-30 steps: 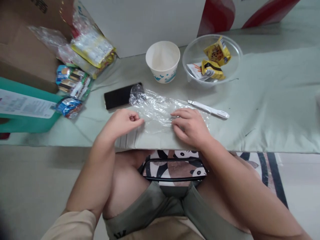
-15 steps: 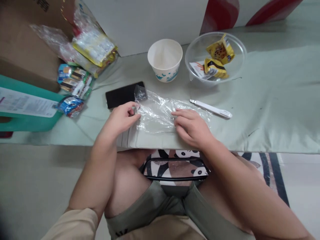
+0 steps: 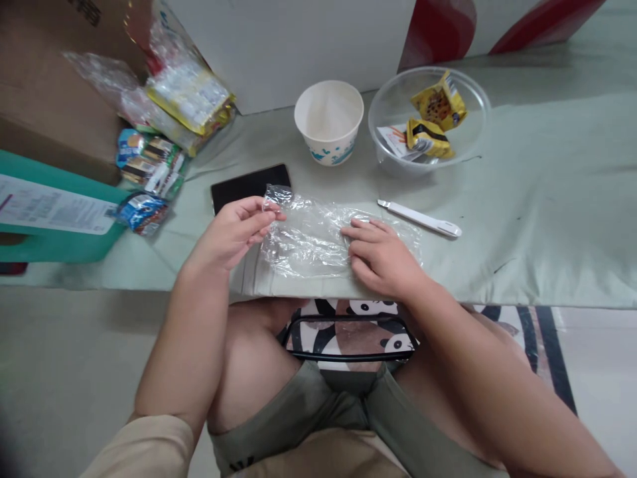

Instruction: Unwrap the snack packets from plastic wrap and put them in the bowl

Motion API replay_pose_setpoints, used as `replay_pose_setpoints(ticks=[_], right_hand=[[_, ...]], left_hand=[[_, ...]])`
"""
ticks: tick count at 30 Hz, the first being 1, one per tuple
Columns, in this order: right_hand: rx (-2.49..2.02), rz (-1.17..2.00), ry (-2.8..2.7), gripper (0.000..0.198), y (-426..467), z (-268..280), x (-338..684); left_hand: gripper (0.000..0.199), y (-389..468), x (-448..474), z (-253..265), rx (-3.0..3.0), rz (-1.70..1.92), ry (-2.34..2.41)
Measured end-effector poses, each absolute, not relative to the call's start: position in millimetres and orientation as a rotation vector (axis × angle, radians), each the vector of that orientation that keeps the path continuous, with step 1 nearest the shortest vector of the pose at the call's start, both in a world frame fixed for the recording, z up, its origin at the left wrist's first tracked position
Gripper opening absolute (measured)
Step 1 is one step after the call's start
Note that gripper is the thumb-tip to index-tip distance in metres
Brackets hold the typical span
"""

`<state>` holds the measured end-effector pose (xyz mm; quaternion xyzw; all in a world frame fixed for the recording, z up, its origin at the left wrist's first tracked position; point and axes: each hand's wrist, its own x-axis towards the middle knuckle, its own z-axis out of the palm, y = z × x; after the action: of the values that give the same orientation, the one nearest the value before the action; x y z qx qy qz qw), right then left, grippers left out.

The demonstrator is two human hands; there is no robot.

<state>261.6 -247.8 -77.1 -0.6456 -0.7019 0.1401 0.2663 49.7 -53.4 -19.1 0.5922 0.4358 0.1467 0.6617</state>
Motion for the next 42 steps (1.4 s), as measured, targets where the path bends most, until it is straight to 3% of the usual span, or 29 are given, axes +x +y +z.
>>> replay_pose_setpoints(ticks=[9,42], right_hand=[[-1.763,0.400,-1.858,0.024,-247.6,-78.2,260.8],[-1.753,0.353,-1.861,0.024,-245.3,-76.8,260.2]], left_hand=[[0.020,-53.9,50.4,-19.0,1.350,0.354,0.960],[0.018,-49.8,48.3,-13.1,1.060,0.388,1.026]])
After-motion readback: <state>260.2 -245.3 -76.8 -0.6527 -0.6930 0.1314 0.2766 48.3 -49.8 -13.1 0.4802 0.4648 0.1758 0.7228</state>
